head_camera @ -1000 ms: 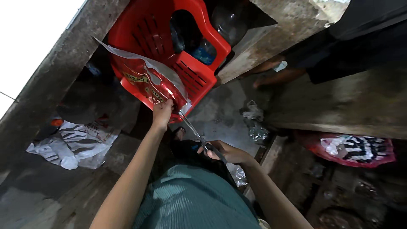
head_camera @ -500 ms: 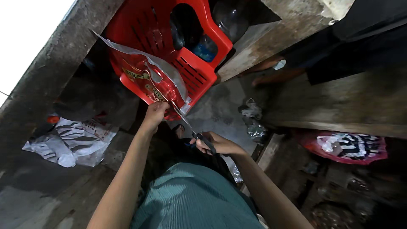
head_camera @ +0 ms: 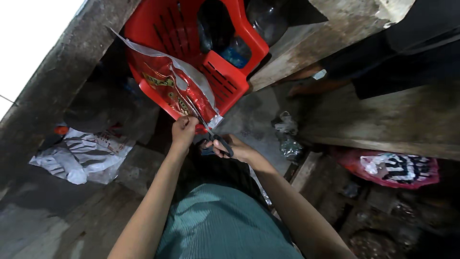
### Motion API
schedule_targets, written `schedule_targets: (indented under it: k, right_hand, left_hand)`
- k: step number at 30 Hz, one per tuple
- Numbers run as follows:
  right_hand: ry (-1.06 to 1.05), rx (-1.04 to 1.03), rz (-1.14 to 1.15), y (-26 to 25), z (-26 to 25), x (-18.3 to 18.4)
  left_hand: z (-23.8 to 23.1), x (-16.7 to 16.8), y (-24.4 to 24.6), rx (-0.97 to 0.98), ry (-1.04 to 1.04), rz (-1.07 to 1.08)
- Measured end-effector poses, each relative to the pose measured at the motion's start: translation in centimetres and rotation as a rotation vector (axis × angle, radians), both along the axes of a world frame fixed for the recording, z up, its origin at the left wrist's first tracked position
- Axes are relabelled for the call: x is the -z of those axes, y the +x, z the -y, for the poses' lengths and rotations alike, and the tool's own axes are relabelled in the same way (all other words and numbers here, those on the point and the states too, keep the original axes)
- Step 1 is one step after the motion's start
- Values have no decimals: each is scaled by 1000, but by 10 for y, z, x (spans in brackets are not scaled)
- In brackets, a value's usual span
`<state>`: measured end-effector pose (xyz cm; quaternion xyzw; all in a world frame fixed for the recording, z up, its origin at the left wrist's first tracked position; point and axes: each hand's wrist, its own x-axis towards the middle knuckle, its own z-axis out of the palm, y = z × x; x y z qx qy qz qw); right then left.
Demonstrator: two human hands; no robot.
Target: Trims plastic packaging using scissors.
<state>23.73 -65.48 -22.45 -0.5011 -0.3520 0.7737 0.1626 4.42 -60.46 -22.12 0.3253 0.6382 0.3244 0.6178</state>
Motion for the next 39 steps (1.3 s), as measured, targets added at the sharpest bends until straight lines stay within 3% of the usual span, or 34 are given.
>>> schedule_targets:
  k: [11,14,16,18,22,24,32,39]
  right_hand:
    - [29,114,-105,-5,11,11]
    - [13,12,-127,1,10,9]
    - [-15,-61,-156,10,13,6]
    - [-38,-109,-198,18,19,4]
    - [-26,-157,-175,29,30,6]
    - [-25,-164,-131,32,32,4]
    - [-3,-144,-110,29,33,2]
    - [-23,-59,-82,17,21,-2]
  left_hand:
    - [9,2,-11,-37,-16,40]
    - [13,0,-41,-66,-123,-197]
    - [19,2,-70,84,-124,-464]
    - [21,-4,-83,198,-154,-524]
    - [7,-9,-47,83,77,-294]
    - [-1,-14,-22,47,87,-158]
    - [-16,-24,10,-89,-103,-204]
    - [-12,-9,-7,93,-13,-121]
